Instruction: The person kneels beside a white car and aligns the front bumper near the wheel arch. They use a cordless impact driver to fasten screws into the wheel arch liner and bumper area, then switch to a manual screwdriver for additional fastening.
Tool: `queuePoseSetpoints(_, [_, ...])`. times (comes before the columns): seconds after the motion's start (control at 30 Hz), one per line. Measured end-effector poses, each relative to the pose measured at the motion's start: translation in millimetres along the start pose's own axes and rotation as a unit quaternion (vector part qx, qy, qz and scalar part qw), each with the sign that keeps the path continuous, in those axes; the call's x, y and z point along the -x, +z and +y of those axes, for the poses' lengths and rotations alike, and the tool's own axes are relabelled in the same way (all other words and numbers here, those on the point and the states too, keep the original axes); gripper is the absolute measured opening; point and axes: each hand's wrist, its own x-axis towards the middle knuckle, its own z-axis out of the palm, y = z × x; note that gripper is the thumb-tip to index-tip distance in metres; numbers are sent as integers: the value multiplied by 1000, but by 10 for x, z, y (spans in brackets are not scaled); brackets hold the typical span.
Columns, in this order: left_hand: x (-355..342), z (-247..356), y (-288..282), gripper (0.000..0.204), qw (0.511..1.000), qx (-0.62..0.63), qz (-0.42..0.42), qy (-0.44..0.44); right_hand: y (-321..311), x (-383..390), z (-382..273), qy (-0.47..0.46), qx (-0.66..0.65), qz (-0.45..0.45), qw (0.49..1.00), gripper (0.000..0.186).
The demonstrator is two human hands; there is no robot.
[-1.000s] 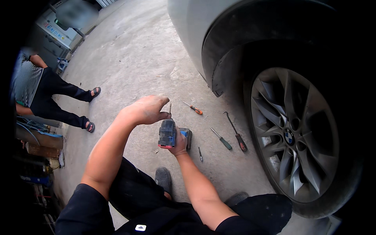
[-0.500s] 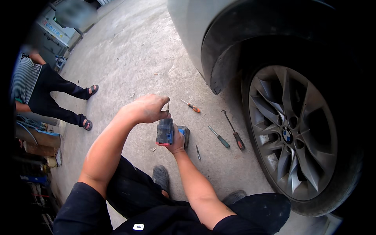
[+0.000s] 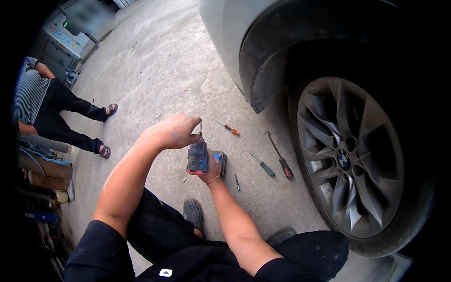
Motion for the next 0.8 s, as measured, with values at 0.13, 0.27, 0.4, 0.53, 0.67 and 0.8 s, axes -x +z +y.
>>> queuePoseSetpoints(0.13, [-26, 30, 6, 42, 1000, -15, -1, 12, -27, -16, -1, 1, -6, -3, 1000, 77])
queuePoseSetpoints(0.27, [22, 64, -2, 49, 1000, -9, -4, -4, 8, 16, -4, -2, 17, 14, 1000, 82])
queuePoseSetpoints(0.4, [-10, 31, 61, 53, 1000, -21, -9, -2, 33, 8, 9, 48, 14, -13, 999, 79])
queuePoseSetpoints(0.53, [14, 31, 60, 54, 1000, -17, -11, -17, 53, 3, -10, 42, 16, -13, 999, 80])
queuePoseSetpoints(0.67, [-19, 25, 85, 55, 1000, -7, -15, -13, 36, 18, 47, 26, 31, -5, 999, 84])
queuePoseSetpoints(0.8, [-64, 11, 115, 57, 1000, -9, -18, -11, 44, 13, 22, -9, 33, 17, 999, 87])
